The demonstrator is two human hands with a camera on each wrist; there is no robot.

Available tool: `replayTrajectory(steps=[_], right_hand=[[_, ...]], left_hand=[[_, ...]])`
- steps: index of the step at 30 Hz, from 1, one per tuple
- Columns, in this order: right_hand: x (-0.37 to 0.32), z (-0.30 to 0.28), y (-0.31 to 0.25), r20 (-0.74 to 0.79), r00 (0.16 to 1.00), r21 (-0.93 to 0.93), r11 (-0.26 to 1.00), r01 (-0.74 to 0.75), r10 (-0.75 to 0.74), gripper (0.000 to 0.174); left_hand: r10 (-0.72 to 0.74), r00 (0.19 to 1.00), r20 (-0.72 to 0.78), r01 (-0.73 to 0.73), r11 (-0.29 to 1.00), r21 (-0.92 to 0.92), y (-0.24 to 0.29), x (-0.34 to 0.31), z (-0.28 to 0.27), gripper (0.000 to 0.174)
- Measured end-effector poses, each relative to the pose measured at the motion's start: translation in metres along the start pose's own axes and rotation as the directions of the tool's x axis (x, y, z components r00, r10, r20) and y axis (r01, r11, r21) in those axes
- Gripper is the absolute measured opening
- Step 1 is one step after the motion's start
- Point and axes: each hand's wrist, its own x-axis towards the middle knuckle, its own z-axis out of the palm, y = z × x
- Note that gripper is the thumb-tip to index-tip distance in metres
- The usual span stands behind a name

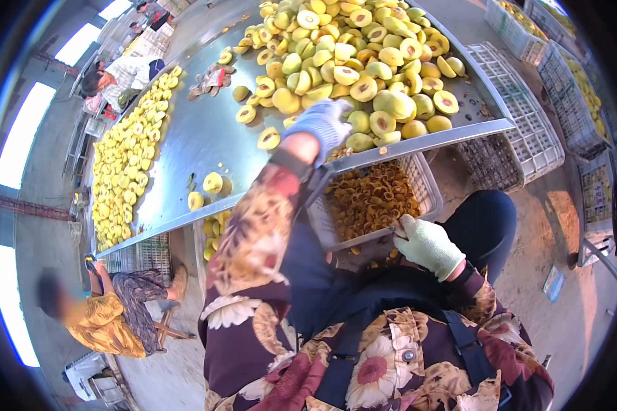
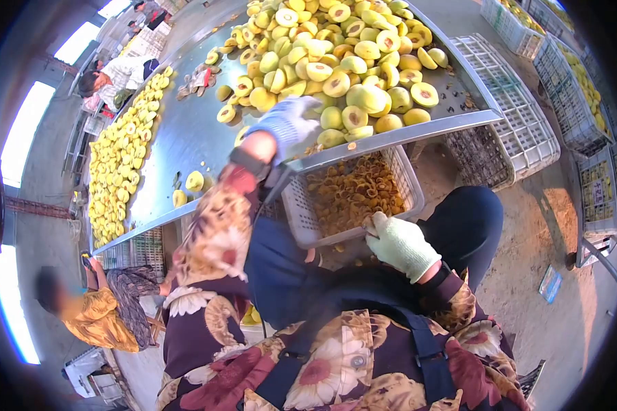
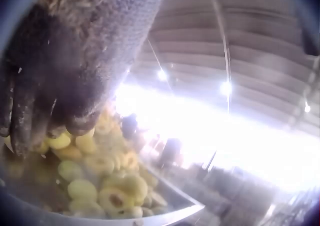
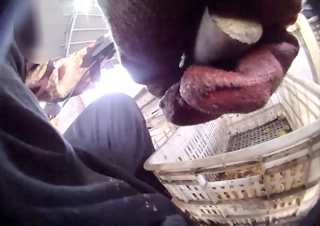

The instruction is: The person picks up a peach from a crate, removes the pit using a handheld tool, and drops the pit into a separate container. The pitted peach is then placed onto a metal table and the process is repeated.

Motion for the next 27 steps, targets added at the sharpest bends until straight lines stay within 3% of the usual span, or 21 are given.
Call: replayTrajectory(steps=[1,3,8,11,12,15,16,20,21,23,24,25,27], right_hand=[[0.0,0.0,0.003,-0.02,1.0,0.009,1.0,0.015,-0.015,0.024],[-0.001,-0.004,0.002,-0.032,0.999,0.035,0.999,0.031,-0.03,0.022],[0.001,-0.008,0.01,0.047,0.998,0.084,0.996,-0.038,0.034,0.022],[0.002,-0.006,0.012,0.048,0.999,0.086,0.996,-0.025,0.021,0.023],[0.004,-0.005,0.011,0.06,0.998,0.083,0.996,-0.028,0.023,0.023],[0.004,-0.002,0.008,0.087,0.996,0.043,0.999,-0.02,0.017,0.024],[0.005,-0.003,0.005,0.074,0.997,0.012,1.0,-0.005,0.004,0.023],[0.0,-0.009,0.0,0.076,0.997,0.013,0.999,-0.031,0.03,0.023],[-0.001,-0.01,0.0,0.045,0.999,0.027,0.999,-0.021,0.02,0.023],[-0.005,-0.011,0.002,-0.014,1.0,0.054,0.999,0.004,-0.003,0.022],[-0.004,-0.014,0.001,-0.037,0.999,0.148,0.989,0.014,-0.009,0.02],[-0.001,-0.019,-0.005,-0.07,0.997,0.212,0.977,-0.007,0.022,0.02],[0.008,-0.032,-0.027,-0.122,0.989,0.339,0.94,-0.039,0.085,0.02]], left_hand=[[-0.005,0.995,0.098,-0.003,0.997,0.082,0.014,0.014,0.002,0.052],[-0.032,0.99,0.138,0.004,0.98,0.197,0.018,0.038,0.025,0.057],[-0.221,0.943,0.251,0.194,0.973,0.126,0.011,0.052,0.025,0.06],[-0.316,0.92,0.234,0.3,0.949,0.102,0.018,0.045,0.019,0.059],[-0.34,0.926,0.164,0.326,0.939,0.108,0.026,0.043,0.019,0.061],[-0.376,0.912,0.164,0.359,0.925,0.124,0.025,0.051,0.027,0.068],[-0.382,0.893,0.239,0.355,0.923,0.151,0.026,0.056,0.026,0.073],[-0.262,0.963,0.054,0.262,0.965,0.01,0.003,0.042,0.032,0.075],[-0.275,0.961,0.029,0.274,0.938,-0.212,-0.001,0.034,0.026,0.073],[-0.316,0.949,-0.008,0.244,0.75,-0.615,-0.008,0.01,0.011,0.071],[-0.215,0.975,0.051,0.149,0.469,-0.871,-0.009,-0.012,0.003,0.066],[-0.102,0.993,0.061,0.071,0.101,-0.992,-0.006,-0.037,-0.003,0.062],[0.12,0.992,0.034,0.065,-0.263,-0.963,0.004,-0.08,-0.004,0.055]])
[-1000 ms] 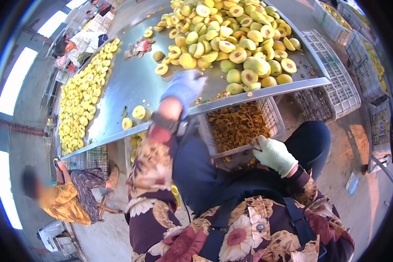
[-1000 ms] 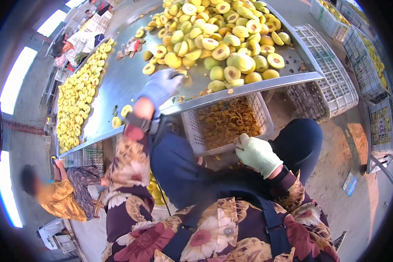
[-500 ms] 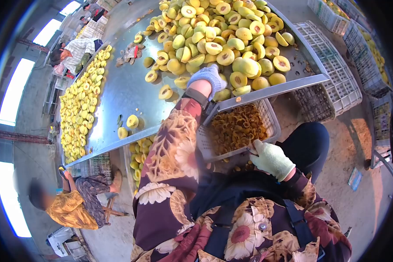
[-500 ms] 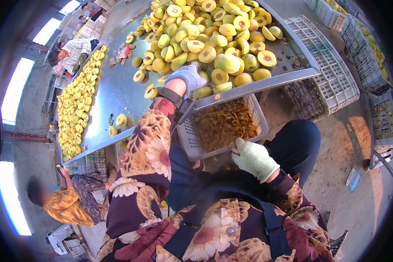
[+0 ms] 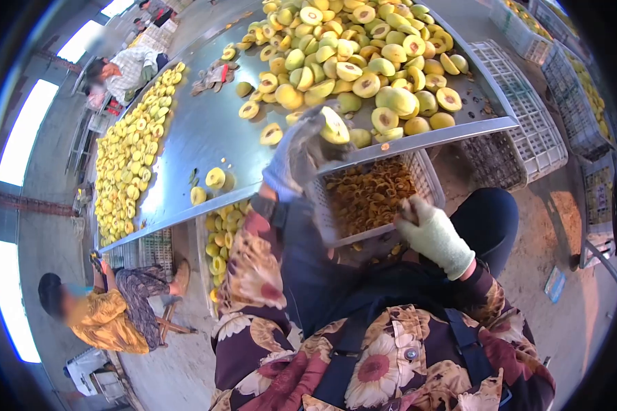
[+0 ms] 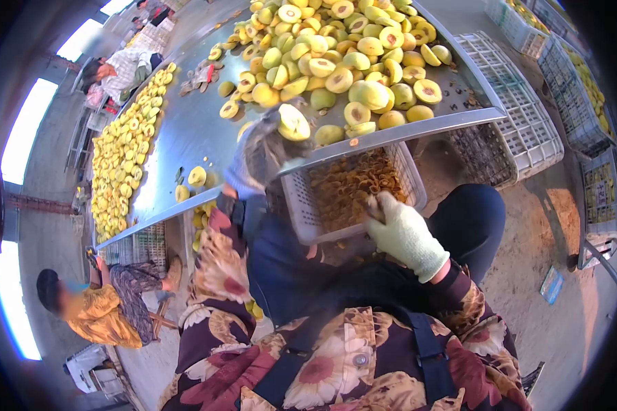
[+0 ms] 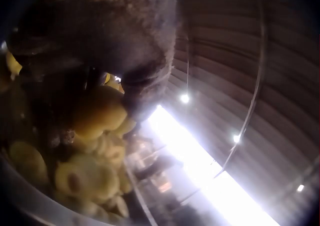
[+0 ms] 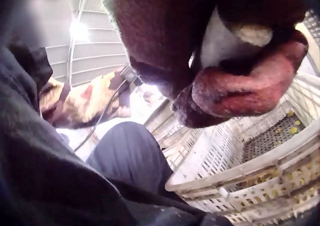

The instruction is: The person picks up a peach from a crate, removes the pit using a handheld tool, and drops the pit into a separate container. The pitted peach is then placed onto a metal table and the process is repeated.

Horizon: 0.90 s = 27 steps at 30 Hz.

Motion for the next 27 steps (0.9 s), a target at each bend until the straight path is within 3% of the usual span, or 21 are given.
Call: replayTrajectory(steps=[1,3,5,7,9,11,14,18,20,21,24,25,27], right_hand=[[0.004,-0.004,-0.017,-0.008,1.0,0.031,1.0,-0.001,0.001,0.021],[0.012,-0.001,-0.045,-0.011,1.0,0.107,0.994,0.021,-0.019,0.022],[0.015,0.002,-0.062,0.011,0.998,0.116,0.992,0.059,-0.061,0.022],[0.019,0.008,-0.064,0.062,0.98,0.063,0.981,0.184,-0.187,0.023],[0.018,0.016,-0.07,0.094,0.989,0.084,0.991,0.104,-0.112,0.024],[0.018,0.022,-0.074,0.105,0.986,0.055,0.991,0.125,-0.13,0.024],[0.02,0.032,-0.075,0.104,0.99,0.048,0.995,0.093,-0.097,0.026],[0.017,0.04,-0.074,0.105,0.978,-0.003,0.983,0.183,-0.182,0.027],[0.015,0.044,-0.076,0.1,0.971,-0.062,0.973,0.223,-0.216,0.026],[0.014,0.046,-0.077,0.096,0.969,-0.096,0.967,0.235,-0.226,0.026],[0.017,0.059,-0.061,0.085,0.934,-0.268,0.895,0.357,-0.348,0.019],[0.016,0.059,-0.062,0.092,0.955,-0.216,0.931,0.294,-0.28,0.019],[0.014,0.055,-0.07,0.117,0.983,-0.112,0.981,0.158,-0.145,0.02]], left_hand=[[0.05,0.999,-0.014,-0.047,0.987,0.156,-0.01,-0.015,0.003,0.055],[0.061,0.996,-0.069,-0.057,0.997,0.055,-0.028,-0.035,0.01,0.057],[-0.034,0.991,-0.126,-0.027,0.89,-0.455,-0.041,-0.046,0.02,0.058],[0.181,0.955,-0.234,-0.179,0.983,0.033,-0.059,-0.054,0.02,0.067],[0.326,0.915,-0.238,-0.255,0.924,0.285,-0.068,-0.06,0.024,0.066],[0.422,0.875,-0.239,-0.257,0.822,0.509,-0.07,-0.069,0.035,0.065],[0.426,0.87,-0.248,-0.236,0.802,0.549,-0.067,-0.078,0.044,0.059],[0.505,0.824,-0.258,-0.237,0.721,0.651,-0.073,-0.082,0.048,0.06],[0.502,0.809,-0.307,-0.217,0.74,0.636,-0.076,-0.082,0.048,0.051],[0.482,0.813,-0.326,-0.222,0.774,0.593,-0.082,-0.08,0.042,0.046],[0.327,0.878,-0.35,-0.246,0.935,0.258,-0.089,-0.074,0.022,0.052],[0.26,0.906,-0.334,-0.239,0.965,0.104,-0.09,-0.073,0.017,0.055],[0.412,0.825,-0.387,-0.296,0.898,0.325,-0.097,-0.07,0.021,0.058]])
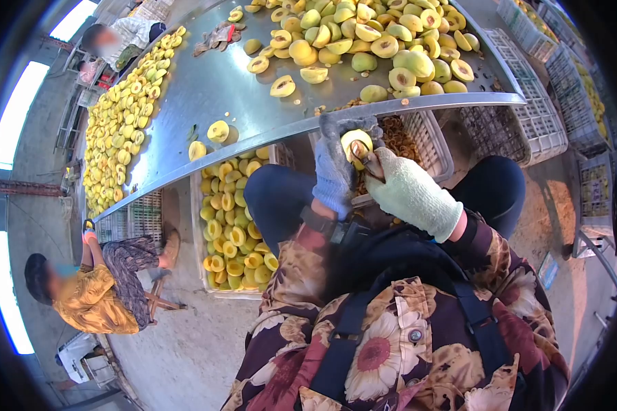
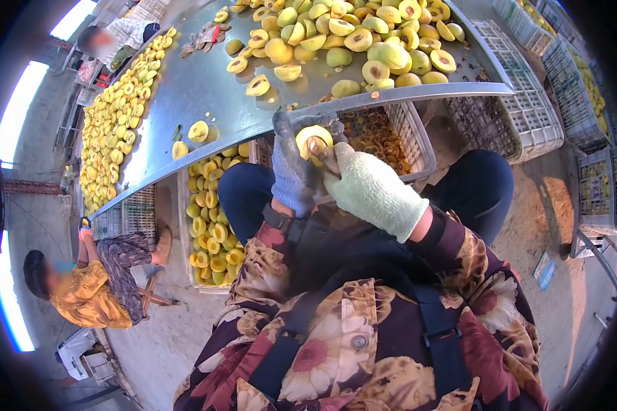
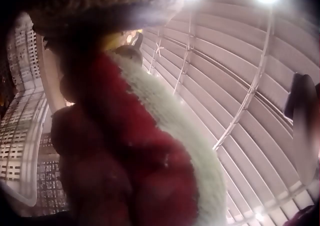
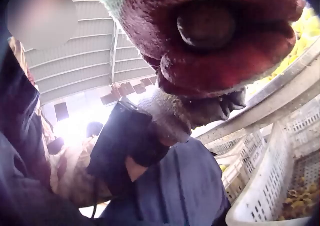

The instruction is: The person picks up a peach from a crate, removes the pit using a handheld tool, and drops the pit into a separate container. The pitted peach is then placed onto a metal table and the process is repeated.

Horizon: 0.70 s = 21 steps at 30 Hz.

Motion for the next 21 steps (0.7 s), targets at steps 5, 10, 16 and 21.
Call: replayTrajectory(steps=[5,10,16,21], right_hand=[[-0.004,0.001,0.011,0.0,0.943,-0.13,0.935,0.331,-0.333,0.021],[0.0,-0.029,-0.024,0.443,0.841,0.264,0.85,-0.455,0.312,0.022],[0.003,-0.034,-0.006,0.812,0.566,0.503,0.319,-0.804,0.146,0.02],[0.002,-0.012,0.032,0.845,0.437,0.388,-0.211,-0.897,-0.308,0.019]], left_hand=[[0.196,0.98,0.039,-0.199,0.94,0.275,0.02,-0.012,0.011,0.07],[-0.053,0.994,0.091,0.052,0.999,0.013,0.013,-0.007,-0.001,0.071],[-0.257,0.938,0.234,0.253,0.966,0.044,0.021,0.003,-0.005,0.072],[-0.318,0.91,0.266,0.325,0.946,0.017,0.029,0.007,-0.001,0.076]])
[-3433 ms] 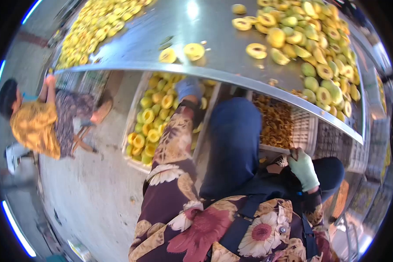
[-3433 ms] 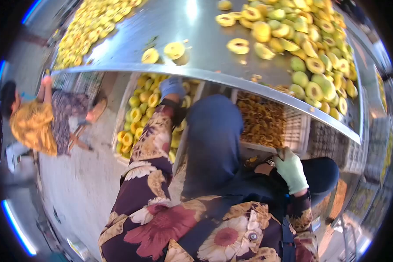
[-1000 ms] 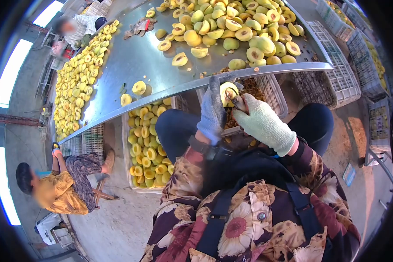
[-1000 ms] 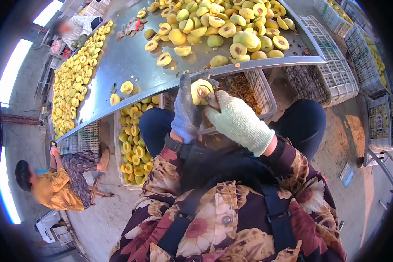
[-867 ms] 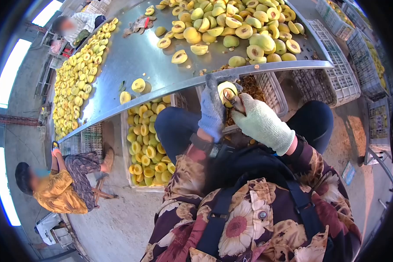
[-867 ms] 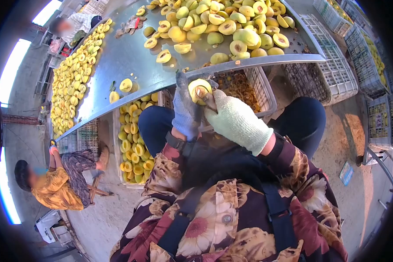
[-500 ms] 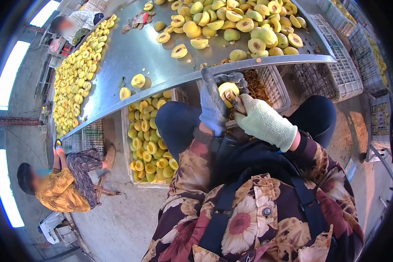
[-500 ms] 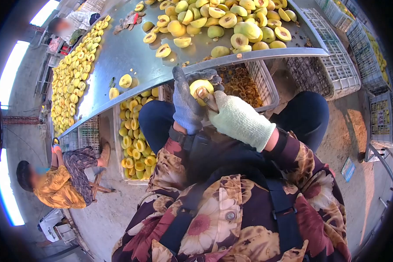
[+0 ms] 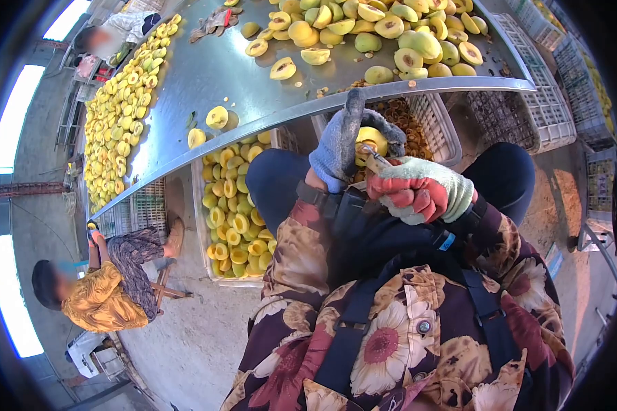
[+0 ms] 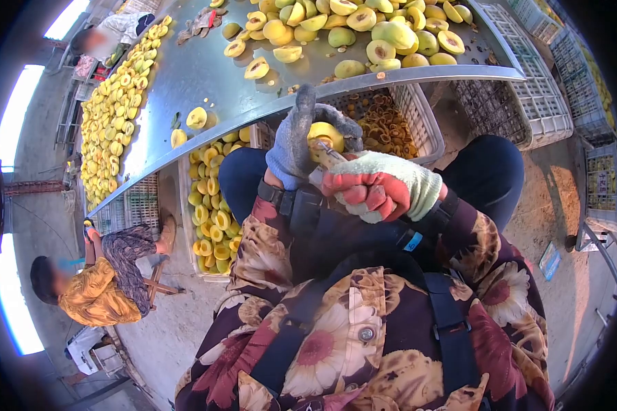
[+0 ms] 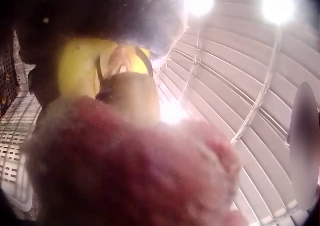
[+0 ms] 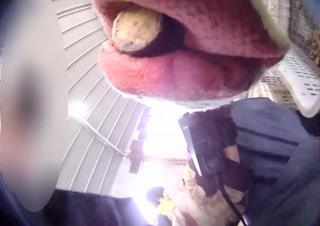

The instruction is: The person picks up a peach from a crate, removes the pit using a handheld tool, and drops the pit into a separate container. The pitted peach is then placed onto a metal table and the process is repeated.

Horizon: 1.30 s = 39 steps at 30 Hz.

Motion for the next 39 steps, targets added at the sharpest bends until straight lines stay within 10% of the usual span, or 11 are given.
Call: replayTrajectory(steps=[5,12,14,16,18,25,30,33,35,37,39], right_hand=[[0.004,-0.013,0.003,0.118,0.982,0.114,0.984,0.135,-0.149,0.021],[-0.035,0.009,-0.01,-0.352,0.804,-0.595,0.778,0.202,-0.479,0.028],[-0.017,-0.035,-0.017,-0.419,0.448,-0.897,0.436,-0.07,-0.79,0.025],[-0.012,-0.09,-0.022,0.164,0.252,-0.787,-0.28,-0.55,-0.954,0.024],[-0.007,-0.067,-0.02,-0.352,0.312,-0.93,0.293,-0.22,-0.883,0.024],[-0.001,-0.033,0.002,-0.523,0.301,-0.81,0.355,-0.466,-0.798,0.014],[-0.003,-0.046,0.01,-0.667,0.267,-0.717,0.502,-0.485,-0.695,0.013],[0.001,-0.048,0.01,-0.703,0.261,-0.68,0.517,-0.521,-0.662,0.014],[0.007,-0.047,0.011,-0.679,0.275,-0.696,0.477,-0.537,-0.681,0.013],[0.012,-0.043,0.011,-0.665,0.277,-0.7,0.449,-0.555,-0.694,0.013],[0.018,-0.041,0.01,-0.658,0.276,-0.699,0.432,-0.569,-0.701,0.013]], left_hand=[[0.085,0.992,0.091,-0.018,0.82,-0.572,-0.042,0.027,-0.01,0.067],[0.067,0.979,-0.195,-0.187,0.688,-0.701,-0.033,0.026,-0.012,0.061],[0.15,0.958,-0.245,-0.282,0.661,-0.696,-0.049,0.029,-0.018,0.044],[0.255,0.939,-0.23,-0.343,0.652,-0.676,-0.062,0.025,-0.03,0.026],[0.16,0.97,-0.181,-0.24,0.556,-0.796,-0.03,0.0,-0.029,0.026],[0.298,0.717,-0.63,-0.538,0.812,-0.227,0.029,-0.121,-0.147,0.042],[0.384,0.342,-0.858,0.026,0.909,0.417,-0.032,-0.189,-0.328,0.036],[0.22,0.226,-0.949,0.102,0.964,0.247,-0.03,-0.179,-0.358,0.033],[0.577,0.417,-0.703,0.176,0.707,0.685,-0.039,-0.164,-0.385,0.033],[0.603,0.787,-0.129,0.315,-0.213,0.925,-0.033,-0.16,-0.38,0.036],[0.452,0.644,-0.617,0.292,0.601,0.744,-0.044,-0.12,-0.372,0.036]])
